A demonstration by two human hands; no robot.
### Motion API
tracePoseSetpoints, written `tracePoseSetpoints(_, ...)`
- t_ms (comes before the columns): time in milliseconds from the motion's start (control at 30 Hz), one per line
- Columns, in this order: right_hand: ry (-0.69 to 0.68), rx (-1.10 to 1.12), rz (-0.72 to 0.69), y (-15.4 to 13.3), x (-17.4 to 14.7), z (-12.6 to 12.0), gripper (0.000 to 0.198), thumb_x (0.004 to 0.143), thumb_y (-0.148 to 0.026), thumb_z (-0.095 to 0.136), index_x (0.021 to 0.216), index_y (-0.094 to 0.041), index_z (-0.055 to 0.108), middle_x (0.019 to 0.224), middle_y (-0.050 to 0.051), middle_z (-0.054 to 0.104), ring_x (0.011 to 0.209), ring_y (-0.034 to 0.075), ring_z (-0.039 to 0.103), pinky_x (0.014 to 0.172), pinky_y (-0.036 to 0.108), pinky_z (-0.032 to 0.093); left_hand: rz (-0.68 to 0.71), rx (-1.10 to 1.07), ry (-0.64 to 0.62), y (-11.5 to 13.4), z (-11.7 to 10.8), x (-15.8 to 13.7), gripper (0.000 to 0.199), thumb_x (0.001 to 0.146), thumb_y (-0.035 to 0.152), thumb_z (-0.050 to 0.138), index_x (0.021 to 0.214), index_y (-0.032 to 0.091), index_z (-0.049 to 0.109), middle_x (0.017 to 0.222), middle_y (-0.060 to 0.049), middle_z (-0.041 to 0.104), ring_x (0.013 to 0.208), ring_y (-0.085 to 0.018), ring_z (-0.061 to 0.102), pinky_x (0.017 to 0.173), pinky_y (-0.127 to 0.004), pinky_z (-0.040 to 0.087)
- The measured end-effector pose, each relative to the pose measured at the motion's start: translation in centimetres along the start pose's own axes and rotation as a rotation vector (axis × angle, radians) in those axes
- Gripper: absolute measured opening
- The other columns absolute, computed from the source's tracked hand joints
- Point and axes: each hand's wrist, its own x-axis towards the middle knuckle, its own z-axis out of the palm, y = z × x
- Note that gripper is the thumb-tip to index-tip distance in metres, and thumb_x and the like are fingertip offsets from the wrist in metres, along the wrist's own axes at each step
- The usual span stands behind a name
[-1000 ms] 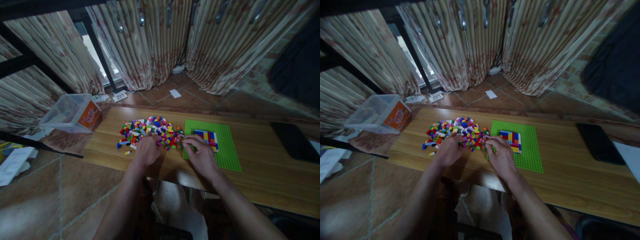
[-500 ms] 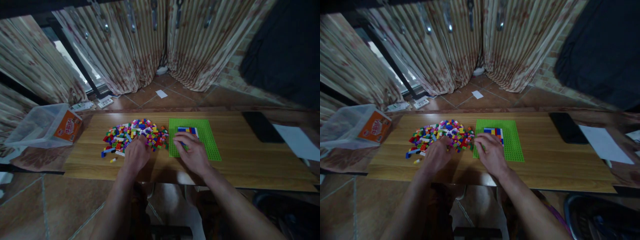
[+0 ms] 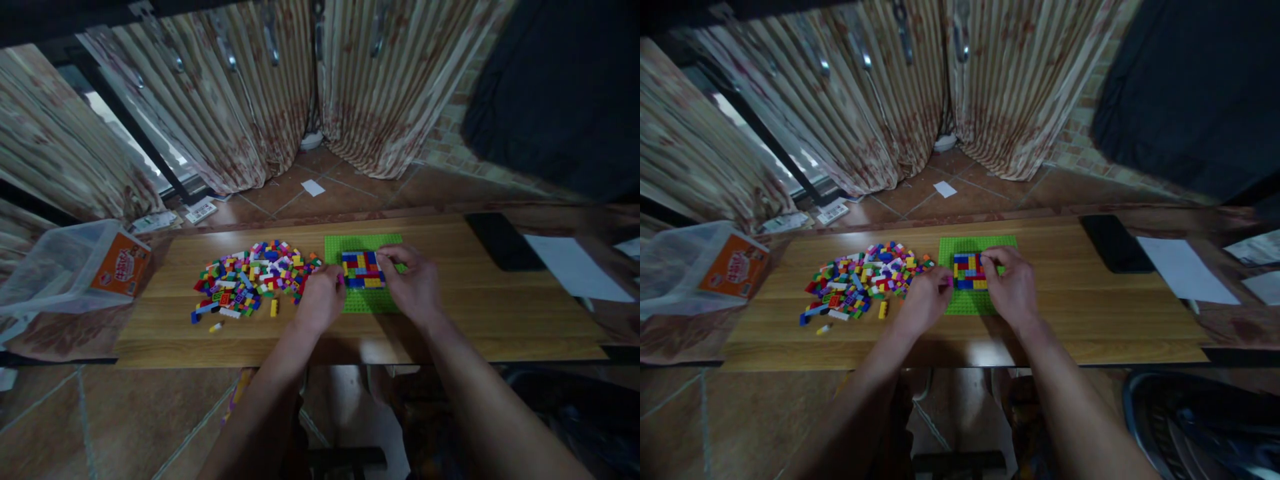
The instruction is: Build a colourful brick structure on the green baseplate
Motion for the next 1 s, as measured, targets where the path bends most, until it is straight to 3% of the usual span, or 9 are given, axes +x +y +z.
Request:
tracePoseSetpoints(133, -0.028, 0.002, -0.007, -0.2, 0.1, -0.2, 0.017, 0.087, -0.027, 0.053, 0.083, -0.021, 0.068, 0.087, 0.005, 0.07, 0.085, 0.02, 0.065, 0.08, 0.036, 0.05, -0.028, 0.007, -0.02, -0.2, 0.4, 0.3, 0.021, 0.081, 0.006, 0.056, 0.096, 0.018, 0.065, 0.088, -0.005, 0.07, 0.08, -0.016, 0.067, 0.075, -0.026, 0.052)
tracePoseSetpoints(333, -0.04, 0.002, 0.011, -0.3, 0.1, -0.2, 0.016, 0.087, -0.025, 0.054, 0.083, -0.02, 0.068, 0.088, 0.006, 0.07, 0.084, 0.02, 0.065, 0.078, 0.034, 0.05, -0.102, -0.037, -0.023, 0.0, 0.6, 0.3, 0.044, 0.08, 0.008, 0.061, 0.122, 0.019, 0.057, 0.097, -0.006, 0.073, 0.084, -0.018, 0.07, 0.081, -0.029, 0.055)
tracePoseSetpoints(567, -0.122, -0.042, 0.013, -0.2, -0.1, 0.1, 0.015, 0.086, -0.023, 0.054, 0.084, -0.02, 0.069, 0.088, 0.006, 0.069, 0.083, 0.019, 0.064, 0.078, 0.034, 0.049, -0.099, -0.096, -0.019, 0.3, 0.9, 0.0, 0.061, 0.079, 0.006, 0.063, 0.136, 0.02, 0.047, 0.11, -0.008, 0.071, 0.087, -0.019, 0.07, 0.085, -0.033, 0.056)
tracePoseSetpoints(833, -0.171, -0.069, 0.043, 0.8, -0.1, -0.3, 0.02, 0.087, -0.029, 0.052, 0.09, -0.02, 0.07, 0.095, 0.008, 0.069, 0.088, 0.021, 0.065, 0.084, 0.04, 0.05, -0.078, -0.16, -0.005, 0.3, 1.1, -0.5, 0.054, 0.082, 0.006, 0.053, 0.135, 0.017, 0.048, 0.108, -0.009, 0.071, 0.092, -0.019, 0.07, 0.088, -0.033, 0.056)
tracePoseSetpoints(1000, -0.294, -0.07, 0.001, 1.4, -0.4, -0.1, 0.024, 0.086, -0.036, 0.057, 0.1, -0.022, 0.07, 0.111, 0.009, 0.065, 0.103, 0.024, 0.061, 0.093, 0.046, 0.046, -0.114, -0.109, -0.003, 0.9, 0.7, -0.6, 0.05, 0.084, 0.007, 0.052, 0.133, 0.013, 0.048, 0.105, -0.011, 0.072, 0.095, -0.022, 0.069, 0.088, -0.034, 0.055)
